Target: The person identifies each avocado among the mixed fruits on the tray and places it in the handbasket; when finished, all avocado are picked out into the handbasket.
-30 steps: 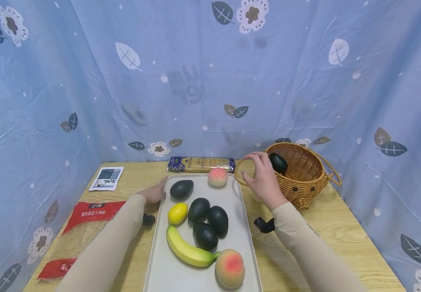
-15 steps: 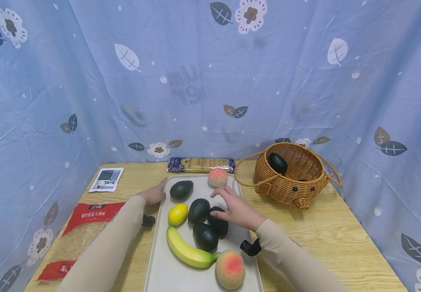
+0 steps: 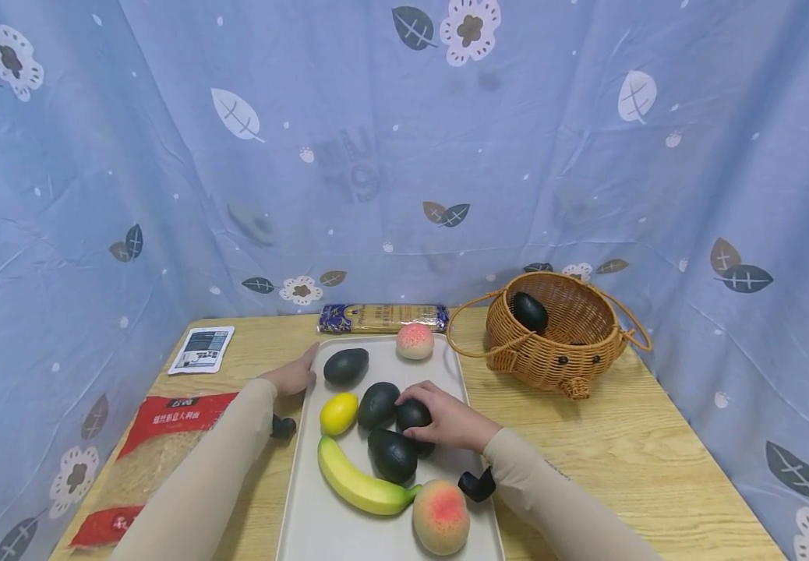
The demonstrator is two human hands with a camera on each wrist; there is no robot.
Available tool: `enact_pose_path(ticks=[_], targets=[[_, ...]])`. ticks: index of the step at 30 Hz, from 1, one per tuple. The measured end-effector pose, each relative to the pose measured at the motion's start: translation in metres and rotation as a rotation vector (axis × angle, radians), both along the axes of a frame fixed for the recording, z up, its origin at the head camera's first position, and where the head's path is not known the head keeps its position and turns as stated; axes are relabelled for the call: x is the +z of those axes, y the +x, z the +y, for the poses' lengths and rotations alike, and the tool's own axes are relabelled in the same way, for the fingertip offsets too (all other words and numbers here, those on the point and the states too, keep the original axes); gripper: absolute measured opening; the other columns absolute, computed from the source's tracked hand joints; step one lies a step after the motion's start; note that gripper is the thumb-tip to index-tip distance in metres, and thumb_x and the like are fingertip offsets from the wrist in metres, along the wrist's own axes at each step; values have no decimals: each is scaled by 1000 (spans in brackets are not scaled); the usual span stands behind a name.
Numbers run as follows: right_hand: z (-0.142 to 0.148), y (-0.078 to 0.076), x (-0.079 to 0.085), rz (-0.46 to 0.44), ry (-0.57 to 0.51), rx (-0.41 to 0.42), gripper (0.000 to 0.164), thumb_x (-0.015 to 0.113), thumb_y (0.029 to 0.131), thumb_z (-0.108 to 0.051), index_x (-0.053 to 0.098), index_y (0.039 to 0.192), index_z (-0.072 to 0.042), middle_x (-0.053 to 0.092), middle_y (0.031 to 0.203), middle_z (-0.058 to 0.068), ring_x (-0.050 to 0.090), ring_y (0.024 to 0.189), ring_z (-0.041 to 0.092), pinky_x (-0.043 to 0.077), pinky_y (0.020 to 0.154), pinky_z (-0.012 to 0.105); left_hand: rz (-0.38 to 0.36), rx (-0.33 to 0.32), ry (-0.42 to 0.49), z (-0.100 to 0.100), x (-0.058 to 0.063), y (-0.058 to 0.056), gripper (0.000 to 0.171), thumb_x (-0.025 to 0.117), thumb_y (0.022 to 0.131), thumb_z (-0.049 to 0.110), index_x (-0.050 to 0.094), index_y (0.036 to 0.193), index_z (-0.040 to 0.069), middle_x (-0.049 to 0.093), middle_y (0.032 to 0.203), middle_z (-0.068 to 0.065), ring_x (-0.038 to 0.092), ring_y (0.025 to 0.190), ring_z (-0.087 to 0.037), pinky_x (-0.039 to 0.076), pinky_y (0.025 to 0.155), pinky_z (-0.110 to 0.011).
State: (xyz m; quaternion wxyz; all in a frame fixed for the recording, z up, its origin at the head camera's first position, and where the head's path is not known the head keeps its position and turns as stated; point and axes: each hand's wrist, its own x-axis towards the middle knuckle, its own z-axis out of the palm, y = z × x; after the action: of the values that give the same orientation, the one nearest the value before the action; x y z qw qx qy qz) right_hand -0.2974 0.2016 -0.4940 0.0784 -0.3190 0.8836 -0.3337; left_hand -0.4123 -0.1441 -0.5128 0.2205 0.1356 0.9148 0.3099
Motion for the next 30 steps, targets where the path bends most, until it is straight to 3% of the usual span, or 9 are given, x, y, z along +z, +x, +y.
enact_pose_path(ticks=[6,14,22,30], targets=[[2,2,-1,6,-9,-5,39,79,95,-18,66,131,-15,59,133,9,60,119,27,54,101,44,0,3,-15,2,1,0,72,36,105,6,-5,164,-6,7,171,-29,18,156,-43,12,128,-52],[12,2,7,112,-45,-78,31,77,95,-9,72,126,-13,56,139,18,61,122,38,54,100,53,-6,4,-19,4,8,6,71,34,105,7,-5,164,-6,6,171,-29,17,156,-44,11,129,-52],[24,-4,37,251,-165,-296,35,83,87,-3,70,119,-12,57,138,21,63,118,46,57,94,61,-12,19,-16,3,5,3,72,35,106,6,-6,164,-5,7,171,-29,18,156,-43,12,128,-53],[52,-10,72,313,-153,-454,56,90,81,-7,61,129,-7,51,132,21,60,113,46,57,89,63,2,22,-25,3,4,4,72,36,106,7,-4,164,-5,11,170,-29,20,156,-43,14,128,-53]])
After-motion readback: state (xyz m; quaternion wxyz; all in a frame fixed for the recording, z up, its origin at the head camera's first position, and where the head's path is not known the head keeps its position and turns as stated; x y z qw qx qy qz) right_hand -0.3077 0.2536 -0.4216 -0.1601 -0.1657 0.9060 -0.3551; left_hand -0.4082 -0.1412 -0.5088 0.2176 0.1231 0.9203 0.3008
